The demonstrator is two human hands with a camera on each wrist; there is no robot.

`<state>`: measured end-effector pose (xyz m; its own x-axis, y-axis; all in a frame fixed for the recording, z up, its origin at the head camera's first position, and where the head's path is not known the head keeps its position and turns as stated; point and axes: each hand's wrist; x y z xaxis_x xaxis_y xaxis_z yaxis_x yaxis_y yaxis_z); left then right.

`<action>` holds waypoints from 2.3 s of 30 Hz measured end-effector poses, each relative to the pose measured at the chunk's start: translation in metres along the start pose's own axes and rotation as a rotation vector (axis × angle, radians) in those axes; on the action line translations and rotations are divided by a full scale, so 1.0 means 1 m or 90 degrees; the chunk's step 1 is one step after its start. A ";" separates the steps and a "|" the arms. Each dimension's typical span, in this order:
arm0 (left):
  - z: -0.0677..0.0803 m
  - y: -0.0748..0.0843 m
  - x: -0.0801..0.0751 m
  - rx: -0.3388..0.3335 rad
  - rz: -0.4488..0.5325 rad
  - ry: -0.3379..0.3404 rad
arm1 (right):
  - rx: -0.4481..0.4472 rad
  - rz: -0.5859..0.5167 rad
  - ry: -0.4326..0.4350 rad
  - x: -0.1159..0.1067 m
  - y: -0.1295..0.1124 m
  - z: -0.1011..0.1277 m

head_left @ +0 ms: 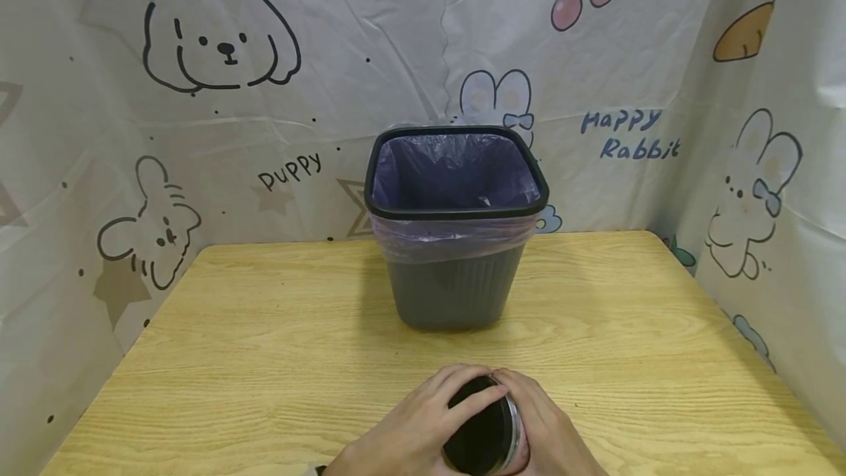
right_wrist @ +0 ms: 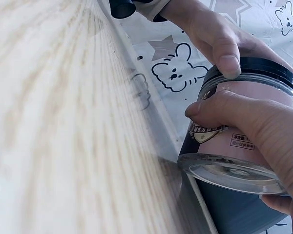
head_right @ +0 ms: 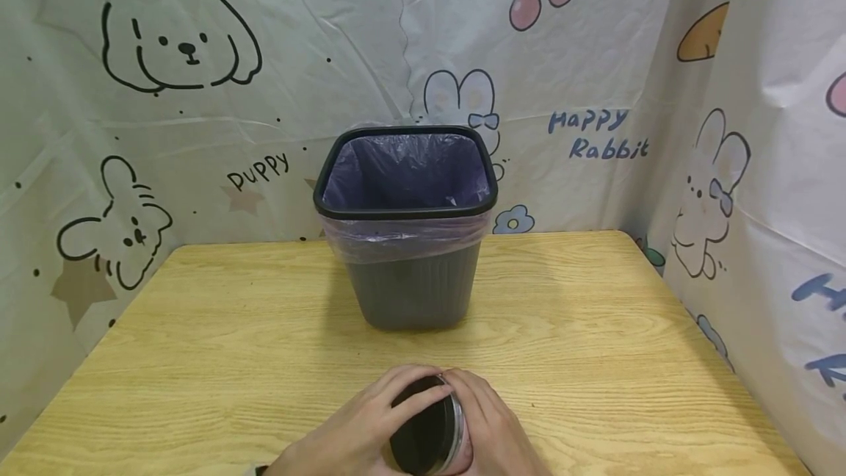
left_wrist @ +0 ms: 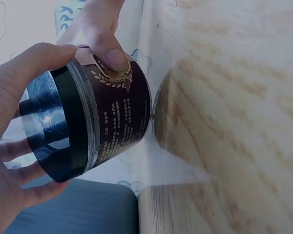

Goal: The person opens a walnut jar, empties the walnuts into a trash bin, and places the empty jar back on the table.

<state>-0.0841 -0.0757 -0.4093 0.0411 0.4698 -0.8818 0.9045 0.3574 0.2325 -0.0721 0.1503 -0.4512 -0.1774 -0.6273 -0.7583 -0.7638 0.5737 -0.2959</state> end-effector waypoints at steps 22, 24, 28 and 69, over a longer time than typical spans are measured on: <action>0.002 0.006 0.005 -0.084 -0.004 0.032 | -0.023 -0.022 0.022 0.003 0.002 -0.001; 0.002 0.006 0.006 -0.093 0.000 0.034 | -0.015 -0.025 0.016 0.002 0.002 -0.001; 0.002 0.008 0.006 -0.115 0.003 0.031 | -0.014 -0.026 0.014 0.002 0.001 -0.001; -0.002 0.001 -0.002 0.005 0.014 -0.024 | -0.007 -0.015 0.008 0.001 0.002 0.000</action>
<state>-0.0842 -0.0750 -0.4064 0.0766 0.4473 -0.8911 0.9064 0.3412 0.2491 -0.0742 0.1507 -0.4527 -0.1668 -0.6466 -0.7444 -0.7745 0.5531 -0.3069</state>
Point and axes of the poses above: each hand's wrist, its own z-axis away from the middle knuckle, its own x-axis out of the palm, y = z × x, and after that the axes turned 5 degrees about -y, right-handed
